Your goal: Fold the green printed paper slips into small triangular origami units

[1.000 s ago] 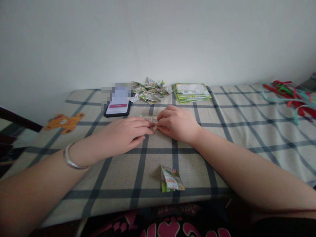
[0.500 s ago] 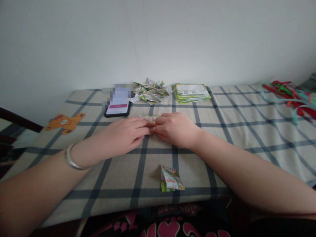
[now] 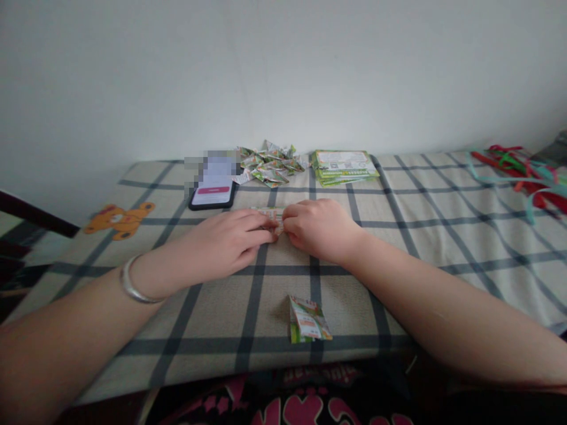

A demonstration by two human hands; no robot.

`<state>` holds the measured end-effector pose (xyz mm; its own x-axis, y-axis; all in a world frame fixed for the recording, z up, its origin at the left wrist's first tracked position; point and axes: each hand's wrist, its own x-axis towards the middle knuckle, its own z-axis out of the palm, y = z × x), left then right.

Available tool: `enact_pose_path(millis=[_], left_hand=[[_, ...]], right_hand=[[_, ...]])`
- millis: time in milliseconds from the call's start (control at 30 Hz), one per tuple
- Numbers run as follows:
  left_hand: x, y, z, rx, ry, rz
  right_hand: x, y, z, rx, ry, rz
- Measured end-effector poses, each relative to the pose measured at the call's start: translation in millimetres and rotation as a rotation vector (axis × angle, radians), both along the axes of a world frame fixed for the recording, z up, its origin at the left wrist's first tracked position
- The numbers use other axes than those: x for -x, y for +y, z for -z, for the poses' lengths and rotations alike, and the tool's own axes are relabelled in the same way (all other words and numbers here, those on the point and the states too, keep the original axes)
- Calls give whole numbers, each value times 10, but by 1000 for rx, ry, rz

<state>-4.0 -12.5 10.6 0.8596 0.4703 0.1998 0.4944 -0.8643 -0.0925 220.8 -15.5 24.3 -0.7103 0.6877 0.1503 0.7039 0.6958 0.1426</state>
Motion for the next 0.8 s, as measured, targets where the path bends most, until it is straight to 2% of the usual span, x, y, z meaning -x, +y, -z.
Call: enact_pose_path(millis=[367, 800], left_hand=[[-7, 6, 0, 15, 7, 14], [59, -10, -66, 10, 20, -45]], right_hand=[[-22, -2, -38, -21, -73, 128], [-39, 37, -63, -58, -133, 261]])
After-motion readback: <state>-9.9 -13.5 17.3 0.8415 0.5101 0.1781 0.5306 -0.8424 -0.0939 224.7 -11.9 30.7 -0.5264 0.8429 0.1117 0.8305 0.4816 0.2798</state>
